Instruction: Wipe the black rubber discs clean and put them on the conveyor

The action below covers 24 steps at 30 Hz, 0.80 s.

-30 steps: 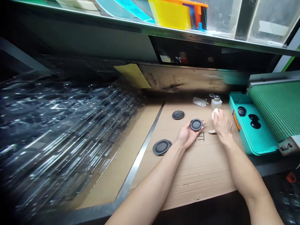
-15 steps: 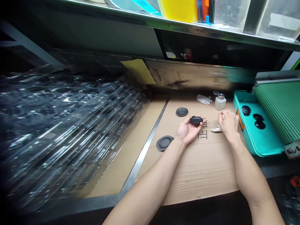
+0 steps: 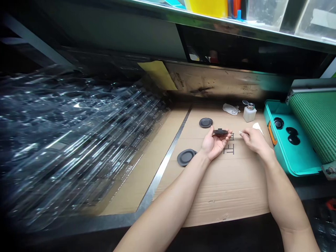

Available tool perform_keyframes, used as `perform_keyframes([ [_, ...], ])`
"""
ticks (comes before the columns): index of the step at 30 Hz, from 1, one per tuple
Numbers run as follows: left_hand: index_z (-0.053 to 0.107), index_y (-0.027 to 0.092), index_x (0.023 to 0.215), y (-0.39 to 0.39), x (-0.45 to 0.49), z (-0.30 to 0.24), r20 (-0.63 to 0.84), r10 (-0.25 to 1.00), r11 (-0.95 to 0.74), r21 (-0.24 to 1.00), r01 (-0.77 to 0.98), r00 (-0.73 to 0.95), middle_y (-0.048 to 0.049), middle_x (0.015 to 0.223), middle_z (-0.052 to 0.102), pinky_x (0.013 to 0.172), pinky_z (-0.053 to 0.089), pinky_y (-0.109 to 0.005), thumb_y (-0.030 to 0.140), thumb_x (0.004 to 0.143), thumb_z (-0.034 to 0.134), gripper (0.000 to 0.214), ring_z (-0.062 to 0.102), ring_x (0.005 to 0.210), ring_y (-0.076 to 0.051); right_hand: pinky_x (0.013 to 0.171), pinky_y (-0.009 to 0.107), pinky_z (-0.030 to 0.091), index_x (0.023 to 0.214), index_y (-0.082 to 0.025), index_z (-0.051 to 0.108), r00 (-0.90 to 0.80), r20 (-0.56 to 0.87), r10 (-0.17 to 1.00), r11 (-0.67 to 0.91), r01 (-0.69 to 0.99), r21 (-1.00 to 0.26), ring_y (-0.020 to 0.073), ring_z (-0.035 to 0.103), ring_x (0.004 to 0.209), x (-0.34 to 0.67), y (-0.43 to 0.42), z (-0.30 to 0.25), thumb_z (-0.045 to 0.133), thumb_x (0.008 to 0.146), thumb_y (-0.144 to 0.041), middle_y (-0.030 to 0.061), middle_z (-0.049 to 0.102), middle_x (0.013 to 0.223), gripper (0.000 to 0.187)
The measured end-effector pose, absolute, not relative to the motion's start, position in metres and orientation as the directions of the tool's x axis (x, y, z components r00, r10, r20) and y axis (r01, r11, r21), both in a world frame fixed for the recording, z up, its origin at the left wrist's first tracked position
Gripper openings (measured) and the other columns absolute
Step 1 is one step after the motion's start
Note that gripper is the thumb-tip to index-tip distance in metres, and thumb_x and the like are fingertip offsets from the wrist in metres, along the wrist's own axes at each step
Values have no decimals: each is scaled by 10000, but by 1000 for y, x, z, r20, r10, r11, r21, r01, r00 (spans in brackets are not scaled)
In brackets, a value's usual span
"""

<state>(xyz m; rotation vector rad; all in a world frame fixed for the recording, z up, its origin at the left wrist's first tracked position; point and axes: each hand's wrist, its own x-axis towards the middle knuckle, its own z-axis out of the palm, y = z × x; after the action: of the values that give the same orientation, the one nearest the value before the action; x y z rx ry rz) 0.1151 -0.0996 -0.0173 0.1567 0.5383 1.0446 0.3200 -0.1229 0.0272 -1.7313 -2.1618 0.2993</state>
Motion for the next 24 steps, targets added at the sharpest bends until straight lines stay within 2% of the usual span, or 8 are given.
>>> perform_keyframes([
  [3,665,66,1088,-103,120,-19,-336,851,521,441,-731,405,-199,942,739,666,599,-293,507,1053,328,556,733,771,-217,680,265,382,920,-188,651,-167,240,956,257,870,-421,165,584,756,310,-122,24,451,1023,-380,39,695,850,296],
  [6,663,94,1055,-107,127,-22,-295,862,505,571,-647,412,-158,837,736,555,551,-275,467,1055,326,502,698,631,-193,721,259,412,966,-191,636,-212,292,933,331,823,-461,163,596,793,299,-123,17,440,1019,-334,37,693,893,248],
  [10,664,108,913,-112,135,-25,-250,886,446,689,-572,389,-114,708,709,430,465,-238,560,1046,320,583,622,486,-155,827,262,439,1026,-194,661,-260,368,893,413,798,-438,177,616,916,288,-126,9,445,1021,-315,64,698,991,248],
  [14,673,116,847,-114,138,-28,-260,902,412,758,-505,346,-78,577,655,388,431,-229,702,984,365,676,594,429,-150,810,252,443,1056,-198,692,-282,361,889,421,815,-398,167,618,900,285,-126,3,452,1030,-318,59,681,1006,269],
  [17,688,128,791,-114,140,-31,-249,916,366,838,-404,315,-62,488,611,375,410,-231,748,965,333,736,537,352,-137,786,248,432,1064,-207,712,-278,350,895,400,848,-347,160,614,871,284,-127,0,471,1030,-324,48,669,995,270],
  [21,668,155,651,-114,139,-34,-199,944,259,940,-220,262,-87,466,615,391,417,-235,758,966,277,785,546,349,-144,766,255,410,1076,-224,725,-269,302,915,346,907,-240,167,606,860,282,-129,3,473,1033,-333,45,663,978,278],
  [24,665,164,597,-115,136,-33,-176,954,203,975,-91,243,-90,438,604,391,402,-232,730,979,298,775,545,343,-144,753,257,396,1008,-217,728,-290,280,915,347,921,-180,165,592,838,281,-131,7,457,1039,-322,45,653,953,292],
])
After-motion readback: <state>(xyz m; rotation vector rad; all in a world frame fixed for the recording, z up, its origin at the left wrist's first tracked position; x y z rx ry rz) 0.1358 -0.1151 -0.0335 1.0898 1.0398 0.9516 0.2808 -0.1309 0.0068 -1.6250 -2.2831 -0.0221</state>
